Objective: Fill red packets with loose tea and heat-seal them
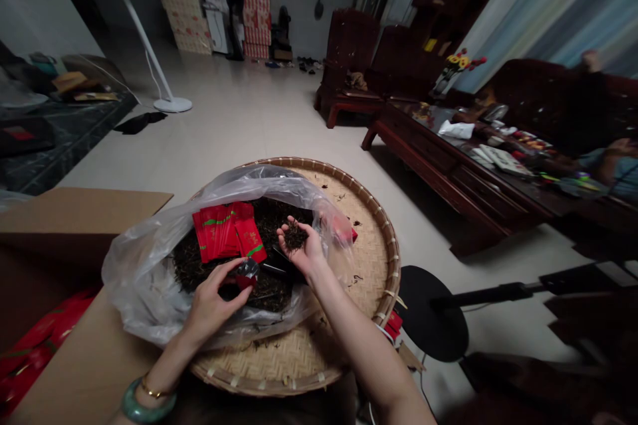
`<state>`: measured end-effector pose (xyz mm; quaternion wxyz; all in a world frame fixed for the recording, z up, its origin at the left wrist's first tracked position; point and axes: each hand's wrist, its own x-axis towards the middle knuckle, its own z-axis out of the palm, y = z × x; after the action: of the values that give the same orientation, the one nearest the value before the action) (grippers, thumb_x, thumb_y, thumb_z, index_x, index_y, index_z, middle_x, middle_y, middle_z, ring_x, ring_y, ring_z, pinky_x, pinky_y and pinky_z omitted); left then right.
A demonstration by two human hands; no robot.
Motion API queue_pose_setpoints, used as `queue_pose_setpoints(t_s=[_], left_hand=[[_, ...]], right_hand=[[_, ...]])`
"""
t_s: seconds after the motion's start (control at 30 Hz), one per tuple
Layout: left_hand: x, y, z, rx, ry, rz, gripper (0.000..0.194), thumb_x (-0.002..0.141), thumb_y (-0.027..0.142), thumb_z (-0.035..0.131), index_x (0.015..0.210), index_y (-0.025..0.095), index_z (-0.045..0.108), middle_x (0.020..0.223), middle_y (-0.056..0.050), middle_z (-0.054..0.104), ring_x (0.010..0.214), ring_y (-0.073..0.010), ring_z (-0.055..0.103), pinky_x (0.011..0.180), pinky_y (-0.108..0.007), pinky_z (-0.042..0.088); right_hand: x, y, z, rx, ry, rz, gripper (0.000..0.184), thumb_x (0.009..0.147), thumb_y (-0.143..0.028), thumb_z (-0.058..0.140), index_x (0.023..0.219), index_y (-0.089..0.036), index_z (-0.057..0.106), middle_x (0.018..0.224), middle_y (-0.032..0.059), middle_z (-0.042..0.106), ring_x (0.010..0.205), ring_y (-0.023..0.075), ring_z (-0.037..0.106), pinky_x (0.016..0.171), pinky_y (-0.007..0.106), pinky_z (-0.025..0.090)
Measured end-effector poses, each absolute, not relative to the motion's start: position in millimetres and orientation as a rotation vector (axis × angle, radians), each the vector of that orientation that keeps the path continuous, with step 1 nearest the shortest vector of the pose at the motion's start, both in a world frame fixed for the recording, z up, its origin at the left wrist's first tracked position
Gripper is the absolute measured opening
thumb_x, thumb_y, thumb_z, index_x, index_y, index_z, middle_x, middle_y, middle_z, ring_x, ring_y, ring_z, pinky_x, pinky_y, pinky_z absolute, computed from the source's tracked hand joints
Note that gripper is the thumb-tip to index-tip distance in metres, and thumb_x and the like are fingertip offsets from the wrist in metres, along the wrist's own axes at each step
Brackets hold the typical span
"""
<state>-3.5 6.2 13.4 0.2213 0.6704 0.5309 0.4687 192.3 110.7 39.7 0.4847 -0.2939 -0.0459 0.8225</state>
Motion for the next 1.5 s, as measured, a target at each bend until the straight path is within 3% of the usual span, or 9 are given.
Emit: queue_pose_setpoints(t_s=[0.1, 0.23, 0.53, 0.8, 1.2, 1.4, 1.5], left_hand=[[-2.7, 6.5, 12.9, 1.859, 1.463, 1.275, 0.038, 0.078, 0.026, 0.062, 0.115, 0.022, 0.056, 0.107, -0.007, 0.061, 0.09, -0.0182, 0.061, 0.075, -0.03, 0.057], [-1.5, 7.0, 11.2, 1.86, 1.47, 1.271, 0.039, 0.078, 0.026, 0.063, 0.116, 0.021, 0.056, 0.107, -0.007, 0.061, 0.089, -0.018, 0.061, 0.074, -0.03, 0.057], [5.7, 8.8, 10.3, 1.884, 1.528, 1.286, 0.039, 0.076, 0.024, 0.062, 0.114, 0.02, 0.056, 0.106, -0.008, 0.061, 0.089, -0.021, 0.06, 0.07, -0.031, 0.057], [6.7, 9.1, 6.5, 1.885, 1.551, 1.276, 0.044, 0.074, 0.022, 0.064, 0.116, 0.019, 0.054, 0.106, -0.009, 0.06, 0.091, -0.0209, 0.059, 0.071, -0.03, 0.056], [6.3, 9.3, 2.8, 1.857, 1.547, 1.253, 0.045, 0.072, 0.021, 0.067, 0.115, 0.019, 0.055, 0.105, -0.008, 0.06, 0.091, -0.02, 0.059, 0.071, -0.029, 0.056], [5.6, 9.6, -5.3, 1.829, 1.58, 1.265, 0.048, 0.07, 0.022, 0.069, 0.116, 0.017, 0.053, 0.104, -0.008, 0.06, 0.086, -0.0191, 0.06, 0.068, -0.029, 0.057], [5.0, 9.7, -8.7, 1.834, 1.583, 1.283, 0.048, 0.07, 0.023, 0.069, 0.115, 0.017, 0.053, 0.104, -0.008, 0.06, 0.085, -0.0195, 0.061, 0.068, -0.029, 0.057]], right_hand=[[189.3, 106.3, 43.8, -0.733, -0.064, 1.995, 0.017, 0.08, -0.022, 0.05, 0.089, -0.014, 0.061, 0.068, 0.0035, 0.065, 0.067, 0.0134, 0.064, 0.061, 0.024, 0.057], [182.5, 97.2, 56.1, -0.757, 0.058, 1.978, 0.018, 0.083, -0.026, 0.046, 0.079, -0.014, 0.059, 0.073, 0.0066, 0.067, 0.072, 0.0137, 0.065, 0.066, 0.024, 0.057], [159.4, 62.5, 87.7, -0.711, -0.28, 1.837, 0.02, 0.081, -0.035, 0.05, 0.08, -0.018, 0.061, 0.082, 0.0048, 0.068, 0.083, 0.0197, 0.065, 0.082, 0.037, 0.053], [139.4, 48.2, 85.6, -0.768, -0.507, 1.685, 0.026, 0.081, -0.042, 0.051, 0.081, -0.019, 0.065, 0.085, 0.0037, 0.068, 0.089, 0.0207, 0.065, 0.083, 0.035, 0.05], [137.9, 44.4, 64.1, -0.894, -1.057, 1.314, 0.032, 0.091, -0.041, 0.041, 0.09, -0.02, 0.066, 0.092, 0.0024, 0.065, 0.092, 0.0168, 0.058, 0.089, 0.03, 0.043], [144.5, 40.0, 59.1, -0.927, -1.306, 1.36, 0.049, 0.093, -0.054, 0.032, 0.107, -0.02, 0.065, 0.112, 0.0057, 0.065, 0.109, 0.0204, 0.056, 0.102, 0.037, 0.037], [149.8, 36.2, 61.8, -0.965, -1.448, 1.425, 0.061, 0.09, -0.064, 0.027, 0.117, -0.02, 0.062, 0.126, 0.0069, 0.06, 0.127, 0.0219, 0.044, 0.112, 0.042, 0.024]])
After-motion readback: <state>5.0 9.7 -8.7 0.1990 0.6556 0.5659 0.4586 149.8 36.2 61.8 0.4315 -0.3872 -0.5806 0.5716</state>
